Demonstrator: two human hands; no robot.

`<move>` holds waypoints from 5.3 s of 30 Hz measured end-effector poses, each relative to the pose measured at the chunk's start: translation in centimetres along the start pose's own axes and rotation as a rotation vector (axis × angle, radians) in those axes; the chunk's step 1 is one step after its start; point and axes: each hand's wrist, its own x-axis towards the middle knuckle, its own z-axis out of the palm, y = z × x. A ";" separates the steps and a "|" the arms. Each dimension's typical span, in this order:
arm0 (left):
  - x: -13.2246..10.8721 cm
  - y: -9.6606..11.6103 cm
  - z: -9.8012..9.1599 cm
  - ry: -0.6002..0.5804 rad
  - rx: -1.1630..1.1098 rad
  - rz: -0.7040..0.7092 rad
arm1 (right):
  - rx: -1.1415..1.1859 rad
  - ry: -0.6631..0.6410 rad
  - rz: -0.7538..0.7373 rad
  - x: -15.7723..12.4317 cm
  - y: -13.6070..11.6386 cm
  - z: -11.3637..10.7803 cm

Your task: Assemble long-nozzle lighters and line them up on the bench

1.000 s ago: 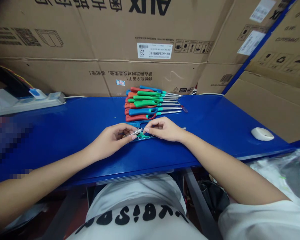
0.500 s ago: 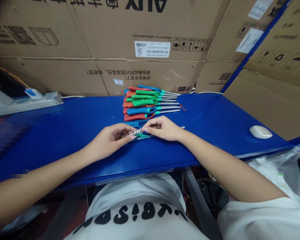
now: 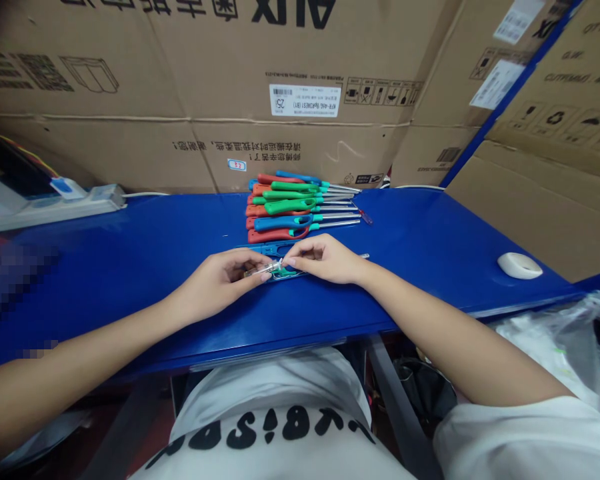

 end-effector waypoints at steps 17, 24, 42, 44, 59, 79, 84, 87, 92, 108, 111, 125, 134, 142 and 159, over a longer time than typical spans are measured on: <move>0.1 -0.3 0.1 0.011 0.048 0.013 | 0.001 0.003 -0.020 0.1 0.2 0.0; 0.0 -0.2 0.1 0.019 0.051 0.013 | 0.018 0.011 -0.013 0.1 0.1 0.0; 0.0 0.1 0.1 0.026 0.009 0.012 | 0.001 0.053 0.001 0.0 0.1 0.6; 0.0 0.1 0.2 0.042 0.016 0.015 | -0.004 0.061 0.009 -0.1 0.2 0.7; -0.3 0.1 0.8 0.080 0.063 0.050 | -0.061 0.043 0.043 0.0 0.1 1.2; 0.0 0.4 0.8 0.057 0.055 0.004 | 0.041 0.107 0.050 0.2 0.0 1.1; 0.0 0.9 -0.6 0.049 0.100 0.030 | 0.066 0.096 0.020 0.2 -0.2 1.0; -0.2 1.2 -2.0 0.077 0.317 0.095 | 0.048 0.112 0.014 0.1 -0.1 0.9; -0.1 1.4 -3.3 -0.006 0.503 0.121 | 0.021 0.174 -0.032 0.1 0.2 0.8; -0.4 1.6 -3.0 -0.099 0.472 0.076 | -0.683 0.252 -0.341 -0.3 0.6 2.3; -0.5 1.5 -2.9 -0.093 0.504 0.069 | -0.663 0.315 -0.290 -0.1 0.5 2.8; -0.4 1.6 -2.6 -0.090 0.533 0.067 | -0.621 0.352 -0.218 0.4 1.1 2.9; -0.5 1.6 -2.5 -0.079 0.555 0.035 | -0.688 0.329 -0.170 0.4 0.5 3.1; -0.6 1.5 -2.6 -0.080 0.555 0.075 | -0.684 0.346 -0.195 0.5 0.7 3.3; -1.0 0.8 -1.0 -0.145 0.719 0.437 | -0.858 0.117 -0.290 -2.7 -0.5 -0.8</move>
